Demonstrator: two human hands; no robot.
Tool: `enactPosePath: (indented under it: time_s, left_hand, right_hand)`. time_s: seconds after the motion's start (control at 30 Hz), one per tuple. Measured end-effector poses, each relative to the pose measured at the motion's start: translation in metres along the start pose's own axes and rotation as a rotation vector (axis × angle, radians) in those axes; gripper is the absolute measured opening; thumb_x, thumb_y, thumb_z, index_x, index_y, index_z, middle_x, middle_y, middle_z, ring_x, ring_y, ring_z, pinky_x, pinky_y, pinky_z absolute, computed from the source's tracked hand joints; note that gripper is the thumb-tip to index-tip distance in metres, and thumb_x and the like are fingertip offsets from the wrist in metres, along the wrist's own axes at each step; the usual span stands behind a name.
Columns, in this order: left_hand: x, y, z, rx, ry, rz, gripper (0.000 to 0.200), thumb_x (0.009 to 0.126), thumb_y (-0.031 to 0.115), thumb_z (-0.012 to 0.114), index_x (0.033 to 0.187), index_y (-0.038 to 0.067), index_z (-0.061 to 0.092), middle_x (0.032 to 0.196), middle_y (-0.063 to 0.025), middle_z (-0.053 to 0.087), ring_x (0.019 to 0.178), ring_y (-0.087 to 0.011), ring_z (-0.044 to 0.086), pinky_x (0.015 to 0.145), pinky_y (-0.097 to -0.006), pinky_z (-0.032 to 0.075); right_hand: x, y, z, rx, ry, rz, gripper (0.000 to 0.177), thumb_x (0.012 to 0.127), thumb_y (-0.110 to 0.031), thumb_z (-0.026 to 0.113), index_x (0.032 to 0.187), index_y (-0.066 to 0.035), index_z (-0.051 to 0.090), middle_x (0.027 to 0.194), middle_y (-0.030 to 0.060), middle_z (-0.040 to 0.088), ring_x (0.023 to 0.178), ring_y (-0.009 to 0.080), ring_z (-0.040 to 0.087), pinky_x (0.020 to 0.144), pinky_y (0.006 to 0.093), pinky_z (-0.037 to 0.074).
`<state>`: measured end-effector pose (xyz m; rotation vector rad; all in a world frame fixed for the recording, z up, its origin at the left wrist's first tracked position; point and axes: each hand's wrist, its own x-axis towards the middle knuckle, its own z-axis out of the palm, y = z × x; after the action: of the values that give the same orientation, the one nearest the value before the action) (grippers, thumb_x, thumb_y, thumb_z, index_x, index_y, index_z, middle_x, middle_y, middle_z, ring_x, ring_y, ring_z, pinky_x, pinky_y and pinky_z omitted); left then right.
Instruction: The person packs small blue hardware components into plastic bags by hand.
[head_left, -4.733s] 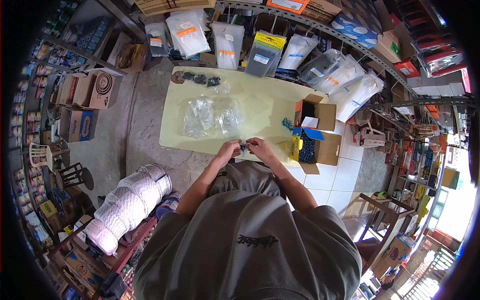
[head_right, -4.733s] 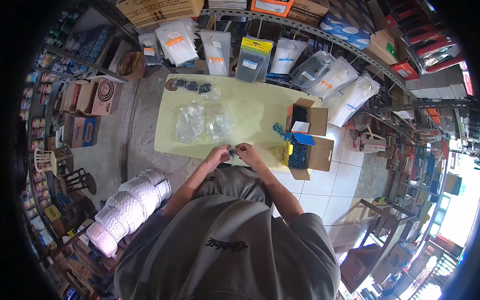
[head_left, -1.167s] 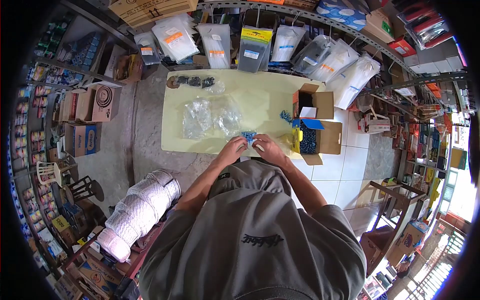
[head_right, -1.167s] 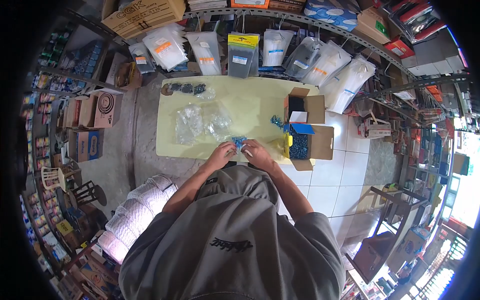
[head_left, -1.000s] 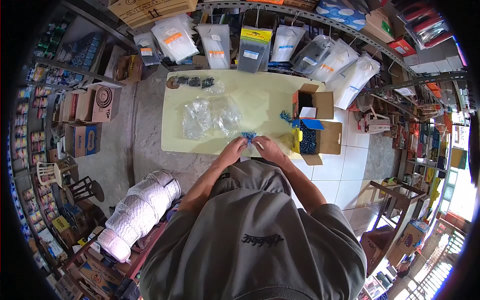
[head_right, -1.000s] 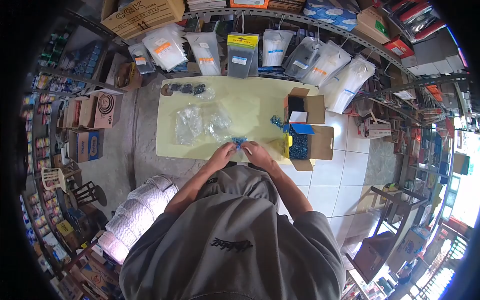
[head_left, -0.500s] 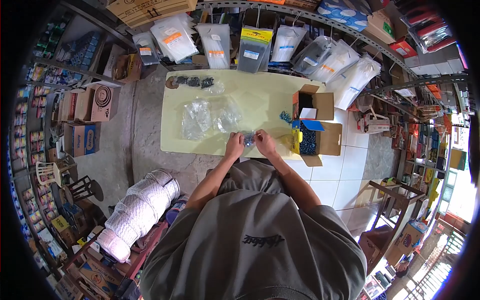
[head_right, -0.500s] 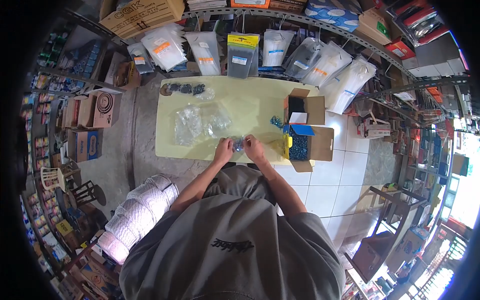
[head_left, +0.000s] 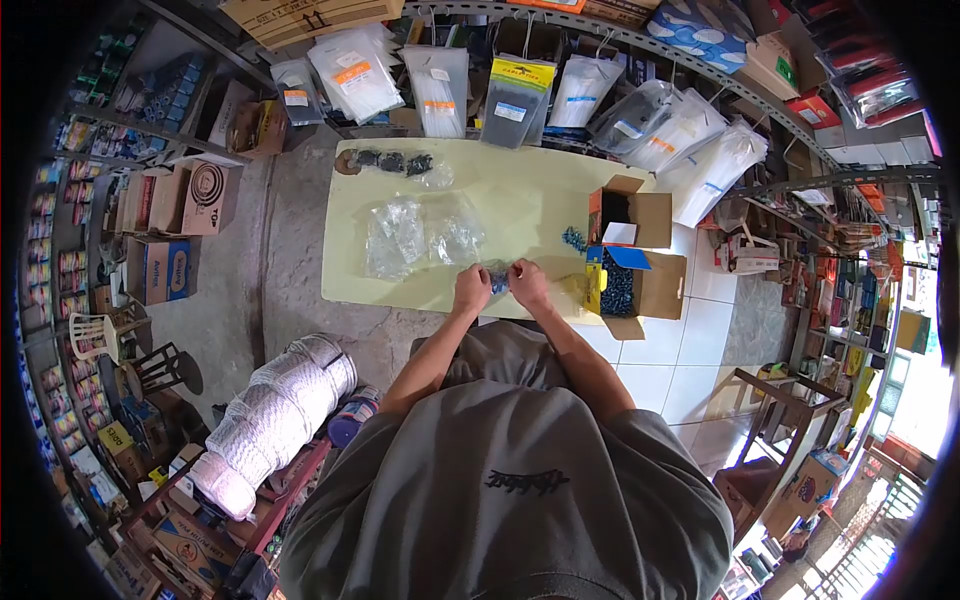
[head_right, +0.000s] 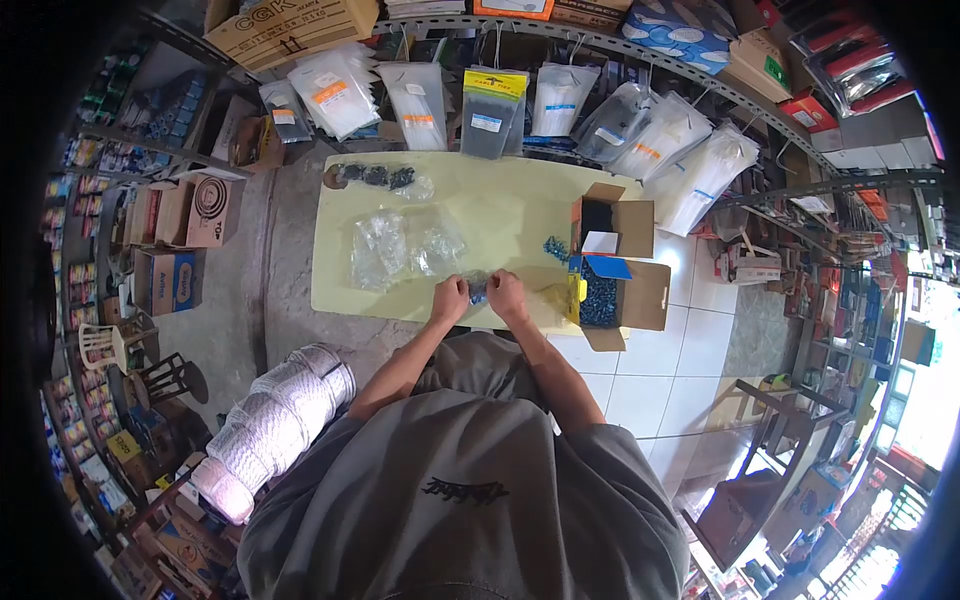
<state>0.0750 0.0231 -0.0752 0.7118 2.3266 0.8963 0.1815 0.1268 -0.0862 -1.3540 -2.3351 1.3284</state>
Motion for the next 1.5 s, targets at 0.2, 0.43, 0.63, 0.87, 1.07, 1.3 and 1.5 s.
enactPosePath:
  time_s: [0.2,0.43,0.63,0.87,1.07,1.3,1.5]
  left_hand:
    - [-0.007,-0.002,0.005,0.042,0.038,0.053,0.014,0.088,0.008,0.050,0.094,-0.003,0.056,0.078,-0.0265,0.064,0.075,-0.0456,0.063,0.068,-0.0521,0.050]
    - [-0.014,-0.002,0.001,-0.066,0.090,0.020,0.014,0.089,0.004,0.048,0.103,0.001,0.050,0.082,-0.0266,0.064,0.079,-0.0453,0.063,0.068,-0.0519,0.049]
    - [-0.019,-0.037,-0.004,-0.389,-0.155,0.006,0.026,0.082,-0.006,0.043,0.105,-0.001,0.053,0.089,-0.0177,0.066,0.081,-0.0308,0.068,0.074,-0.0399,0.053]
    - [-0.035,-0.011,-0.039,-0.405,-0.385,0.202,0.039,0.072,-0.012,0.055,0.109,-0.002,0.056,0.107,-0.0140,0.061,0.101,-0.0271,0.063,0.088,-0.0353,0.050]
    - [-0.031,-0.006,-0.036,-0.213,-0.249,0.390,0.019,0.080,0.004,0.067,0.097,-0.004,0.063,0.101,-0.0148,0.059,0.094,-0.0288,0.063,0.082,-0.0337,0.052]
    - [-0.017,-0.002,-0.015,-0.177,-0.058,0.161,0.021,0.088,0.017,0.063,0.082,-0.003,0.066,0.074,-0.0210,0.064,0.072,-0.0347,0.066,0.063,-0.0423,0.049]
    - [-0.011,0.000,-0.001,-0.060,-0.023,0.028,0.028,0.086,0.024,0.064,0.080,-0.003,0.068,0.074,-0.0223,0.066,0.073,-0.0374,0.067,0.067,-0.0449,0.052]
  right_hand:
    - [0.000,0.005,0.006,-0.049,0.143,-0.199,0.009,0.083,-0.003,0.058,0.091,-0.004,0.059,0.080,0.0194,0.064,0.076,0.0369,0.065,0.068,0.0424,0.052]
    - [-0.008,-0.012,-0.017,0.122,0.048,-0.244,0.021,0.081,0.005,0.051,0.101,-0.002,0.052,0.083,0.0188,0.063,0.075,0.0346,0.065,0.068,0.0390,0.052]
    - [-0.023,-0.019,-0.044,0.352,-0.277,-0.187,0.043,0.072,0.011,0.046,0.114,0.000,0.052,0.107,0.0156,0.058,0.096,0.0266,0.064,0.080,0.0356,0.053]
    - [-0.033,-0.014,-0.065,0.024,-0.361,-0.596,0.044,0.073,0.009,0.060,0.115,-0.004,0.057,0.119,0.0129,0.050,0.103,0.0295,0.061,0.089,0.0336,0.051]
    - [-0.028,-0.012,-0.051,0.118,-0.210,-0.558,0.012,0.079,-0.007,0.071,0.083,0.001,0.064,0.102,0.0162,0.062,0.088,0.0316,0.065,0.077,0.0372,0.053]
    - [-0.015,-0.021,-0.038,0.026,-0.144,-0.254,0.018,0.086,-0.016,0.066,0.082,0.002,0.065,0.075,0.0208,0.064,0.071,0.0359,0.065,0.064,0.0393,0.052]
    - [-0.007,-0.013,-0.015,-0.068,-0.029,-0.115,0.020,0.081,-0.018,0.068,0.077,0.001,0.062,0.078,0.0232,0.065,0.075,0.0379,0.066,0.066,0.0430,0.052]
